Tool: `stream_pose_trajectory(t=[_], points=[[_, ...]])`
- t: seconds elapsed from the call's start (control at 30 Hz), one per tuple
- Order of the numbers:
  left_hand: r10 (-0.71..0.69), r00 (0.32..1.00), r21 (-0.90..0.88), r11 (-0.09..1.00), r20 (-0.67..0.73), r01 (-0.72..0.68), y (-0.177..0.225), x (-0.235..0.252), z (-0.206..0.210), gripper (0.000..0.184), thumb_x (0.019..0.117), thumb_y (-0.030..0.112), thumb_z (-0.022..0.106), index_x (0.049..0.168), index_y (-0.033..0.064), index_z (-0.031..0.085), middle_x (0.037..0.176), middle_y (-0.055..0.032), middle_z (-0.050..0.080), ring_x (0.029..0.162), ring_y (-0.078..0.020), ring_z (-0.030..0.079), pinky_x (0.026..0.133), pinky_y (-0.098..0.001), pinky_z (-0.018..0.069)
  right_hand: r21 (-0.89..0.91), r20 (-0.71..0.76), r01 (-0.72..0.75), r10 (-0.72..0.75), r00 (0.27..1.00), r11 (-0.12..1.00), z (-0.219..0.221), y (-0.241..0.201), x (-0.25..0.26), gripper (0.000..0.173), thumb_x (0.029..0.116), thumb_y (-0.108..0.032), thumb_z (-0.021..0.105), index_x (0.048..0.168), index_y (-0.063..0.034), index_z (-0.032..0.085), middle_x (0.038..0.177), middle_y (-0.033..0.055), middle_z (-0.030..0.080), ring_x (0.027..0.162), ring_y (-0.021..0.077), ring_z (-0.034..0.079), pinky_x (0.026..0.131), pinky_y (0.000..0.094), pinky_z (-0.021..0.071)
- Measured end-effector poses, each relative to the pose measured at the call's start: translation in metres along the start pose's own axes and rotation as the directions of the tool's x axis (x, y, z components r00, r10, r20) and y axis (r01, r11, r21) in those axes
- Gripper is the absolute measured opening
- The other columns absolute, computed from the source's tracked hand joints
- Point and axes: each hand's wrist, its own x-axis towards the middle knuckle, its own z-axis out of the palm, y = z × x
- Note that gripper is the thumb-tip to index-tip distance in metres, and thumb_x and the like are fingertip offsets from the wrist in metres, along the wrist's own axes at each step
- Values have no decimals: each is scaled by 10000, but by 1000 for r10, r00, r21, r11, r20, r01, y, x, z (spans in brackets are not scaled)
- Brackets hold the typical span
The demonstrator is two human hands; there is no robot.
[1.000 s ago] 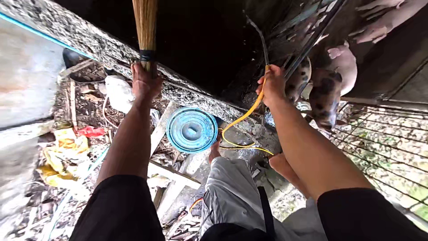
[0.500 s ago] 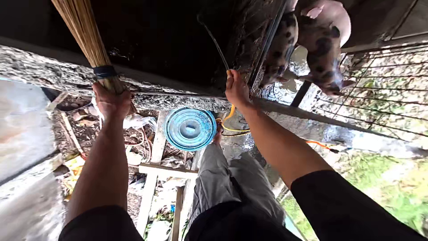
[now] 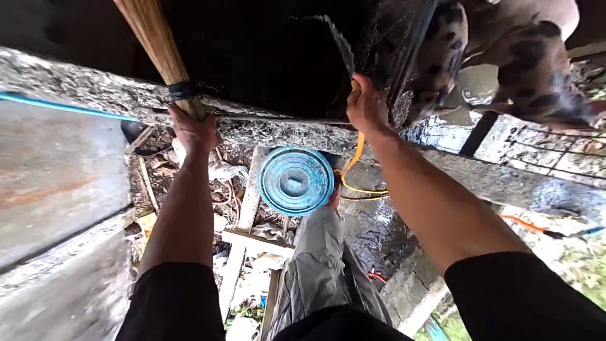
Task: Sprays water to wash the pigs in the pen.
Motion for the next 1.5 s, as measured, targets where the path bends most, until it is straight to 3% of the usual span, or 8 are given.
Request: stream_pose_trajectory(t=[0.17,0.23,0.43,0.7,0.87,1.0,1.17,1.5], points=[[-15,999,-48,999,33,17,4,0,-6,853,841,308,782,1520,36,343,1330,-262,614,1182,-428,645,956,-644,527,63,-92,35,-29,995,997,2,3,0,443,1075,-272,412,1489,-129,474,1207,245,674,1078,458,665,857,681,505],[-13,999,-77,997,43,17,3,1,-6,836,806,281,807,1490,48,385,1355,-247,599,1173,-420,648,929,-648,537,79,-102,25,-17,995,997,0,1,-3,435,1081,-257,405,1482,-94,459,1207,275,655,1066,485,657,838,694,501],[2,998,-76,997,70,3,1,6,-8,801,811,301,790,1477,61,415,1467,-220,522,1261,-401,600,964,-636,521,79,-161,-5,18,987,997,-2,-10,-5,440,1083,-241,381,1470,-53,470,1321,290,609,1214,476,599,983,651,461],[19,996,-13,1000,82,-18,4,10,-9,818,825,309,773,1498,53,387,1452,-212,536,1293,-380,582,1010,-603,503,58,-185,-7,17,983,998,2,-7,0,435,1064,-233,383,1458,-82,490,1293,249,641,1188,438,627,939,644,483],[48,994,-60,997,99,-42,-1,15,-9,872,826,304,796,1529,54,346,1456,-250,518,1282,-416,580,1002,-621,508,104,-180,-24,42,983,994,2,-8,1,415,1074,-239,405,1447,-77,488,1206,303,651,1106,519,633,861,719,468],[100,985,-88,992,138,-89,-11,24,-10,859,835,347,795,1514,47,362,1436,-273,510,1212,-454,595,927,-668,517,118,-180,-86,106,978,989,4,-10,6,402,1077,-263,414,1429,-89,501,1185,307,655,1097,533,632,855,736,468],[121,954,-45,993,276,-113,-10,33,-22,840,870,343,785,1515,15,360,1411,-288,528,1240,-436,589,974,-614,518,113,-225,-150,172,959,982,4,-16,4,405,1076,-254,431,1420,-60,522,1168,333,654,1087,563,629,850,751,470],[156,941,-35,988,299,-153,-9,33,-28,815,864,327,796,1502,15,396,1389,-270,544,1246,-398,589,983,-549,530,156,-269,-200,236,934,967,6,-14,1,393,1052,-238,472,1410,-107,567,1157,325,664,1083,564,628,843,751,463]])
